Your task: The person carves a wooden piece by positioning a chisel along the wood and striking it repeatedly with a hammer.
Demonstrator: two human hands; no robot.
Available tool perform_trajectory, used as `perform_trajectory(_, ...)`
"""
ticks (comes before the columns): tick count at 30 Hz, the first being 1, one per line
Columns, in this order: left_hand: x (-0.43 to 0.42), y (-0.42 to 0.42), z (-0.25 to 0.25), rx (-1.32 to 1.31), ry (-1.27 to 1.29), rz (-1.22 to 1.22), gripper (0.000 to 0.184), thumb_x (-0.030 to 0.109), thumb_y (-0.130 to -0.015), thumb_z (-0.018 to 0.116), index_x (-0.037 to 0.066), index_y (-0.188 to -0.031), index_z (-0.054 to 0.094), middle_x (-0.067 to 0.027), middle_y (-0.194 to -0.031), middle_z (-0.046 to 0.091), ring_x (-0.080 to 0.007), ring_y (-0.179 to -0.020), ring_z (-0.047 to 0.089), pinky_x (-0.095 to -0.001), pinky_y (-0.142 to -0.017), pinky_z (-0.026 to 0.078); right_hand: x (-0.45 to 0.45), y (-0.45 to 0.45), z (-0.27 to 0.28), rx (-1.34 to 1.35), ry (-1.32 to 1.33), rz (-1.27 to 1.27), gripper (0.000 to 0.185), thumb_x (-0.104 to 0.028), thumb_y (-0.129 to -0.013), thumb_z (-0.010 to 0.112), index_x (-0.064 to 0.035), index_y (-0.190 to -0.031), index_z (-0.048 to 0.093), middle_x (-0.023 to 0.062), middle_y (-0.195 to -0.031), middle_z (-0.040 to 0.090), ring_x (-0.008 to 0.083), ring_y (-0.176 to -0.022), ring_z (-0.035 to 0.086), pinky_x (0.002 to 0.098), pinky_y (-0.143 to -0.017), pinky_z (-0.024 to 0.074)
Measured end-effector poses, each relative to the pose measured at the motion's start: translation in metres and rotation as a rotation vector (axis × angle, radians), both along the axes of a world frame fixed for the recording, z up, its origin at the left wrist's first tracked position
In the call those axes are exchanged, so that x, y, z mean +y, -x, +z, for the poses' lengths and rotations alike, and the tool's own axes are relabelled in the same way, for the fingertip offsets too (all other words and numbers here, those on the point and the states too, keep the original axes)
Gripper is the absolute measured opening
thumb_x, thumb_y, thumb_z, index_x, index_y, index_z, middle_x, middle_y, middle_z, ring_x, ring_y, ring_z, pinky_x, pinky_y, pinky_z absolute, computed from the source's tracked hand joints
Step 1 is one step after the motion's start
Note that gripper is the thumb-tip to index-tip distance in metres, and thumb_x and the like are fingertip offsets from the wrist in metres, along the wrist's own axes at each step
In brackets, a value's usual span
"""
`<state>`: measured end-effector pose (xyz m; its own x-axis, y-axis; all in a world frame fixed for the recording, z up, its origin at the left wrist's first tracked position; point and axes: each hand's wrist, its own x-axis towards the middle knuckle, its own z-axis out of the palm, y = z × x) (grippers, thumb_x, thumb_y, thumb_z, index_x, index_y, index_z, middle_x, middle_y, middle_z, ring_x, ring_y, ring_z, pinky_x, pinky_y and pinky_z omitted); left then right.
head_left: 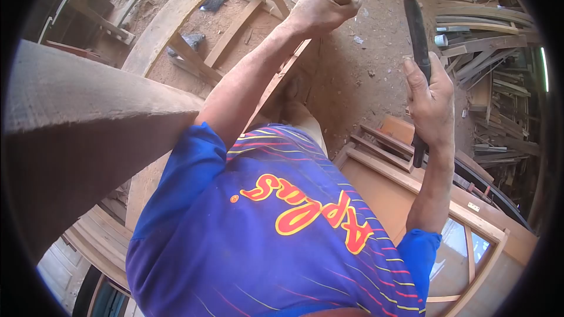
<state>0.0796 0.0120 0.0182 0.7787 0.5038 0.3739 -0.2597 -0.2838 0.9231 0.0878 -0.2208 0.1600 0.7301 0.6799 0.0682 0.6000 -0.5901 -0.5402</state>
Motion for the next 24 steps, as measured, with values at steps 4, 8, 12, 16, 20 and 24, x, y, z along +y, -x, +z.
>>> perform_trajectory(4,-0.004,0.003,0.003,0.038,0.012,-0.037,0.029,0.03,-0.09,0.077,0.003,-0.095,0.069,-0.0028,-0.077,0.068,-0.0098,-0.073,0.065,-0.0308,-0.067,0.054,-0.01,-0.003,-0.017,0.005,-0.058,-0.068,0.031,-0.031,-0.104,0.062,-0.0002,-0.102,0.061,0.0028,-0.072,0.053,0.0119,-0.068,0.051,0.0315,-0.061,0.0428)
perform_trajectory(8,-0.018,0.014,-0.003,-0.052,0.054,-0.023,0.027,0.028,-0.09,0.079,0.003,-0.096,0.069,-0.0013,-0.079,0.067,-0.0077,-0.072,0.06,-0.0288,-0.066,0.052,-0.021,-0.006,0.049,-0.184,-0.488,0.136,0.034,-0.03,-0.107,0.052,-0.0058,-0.086,0.063,-0.0018,-0.069,0.053,0.0071,-0.054,0.046,0.022,-0.047,0.0375)
perform_trajectory(12,-0.021,0.014,0.01,-0.006,0.071,-0.02,0.026,0.028,-0.091,0.078,0.004,-0.097,0.069,-0.001,-0.079,0.067,-0.0068,-0.073,0.058,-0.0286,-0.067,0.052,0.004,0.005,0.112,-0.432,-0.914,0.045,0.049,-0.041,-0.111,0.039,-0.0106,-0.075,0.049,-0.0049,-0.058,0.044,0.0051,-0.04,0.038,0.0184,-0.031,0.0346)
perform_trajectory(16,-0.019,0.011,0.004,-0.008,0.044,-0.008,0.029,0.028,-0.09,0.079,0.002,-0.098,0.068,-0.0021,-0.08,0.069,-0.0074,-0.075,0.061,-0.029,-0.069,0.053,-0.004,-0.004,0.035,-0.355,-0.149,0.154,0.023,-0.025,-0.105,0.052,-0.002,-0.106,0.052,0.013,-0.063,0.054,0.0285,-0.054,0.054,0.0369,-0.047,0.0433)
perform_trajectory(20,-0.016,0.009,-0.001,0.068,0.012,-0.018,0.029,0.028,-0.09,0.078,0.001,-0.096,0.068,-0.003,-0.078,0.069,-0.0084,-0.073,0.063,-0.0293,-0.07,0.053,0.009,0.003,-0.019,-0.046,0.095,0.067,0.026,-0.019,-0.1,0.064,0.0029,-0.112,0.055,0.0291,-0.077,0.062,0.0468,-0.071,0.065,0.0494,-0.062,0.0481)
perform_trajectory(24,-0.01,0.017,0.002,0.077,0.051,0.024,0.03,0.03,-0.09,0.079,0.003,-0.098,0.068,-0.0028,-0.08,0.07,-0.0094,-0.075,0.064,-0.0302,-0.071,0.053,0.004,0.011,0.023,-0.213,-0.03,0.098,0.027,-0.023,-0.101,0.064,0.0012,-0.114,0.061,0.0132,-0.079,0.06,0.0275,-0.069,0.06,0.0365,-0.061,0.0461)
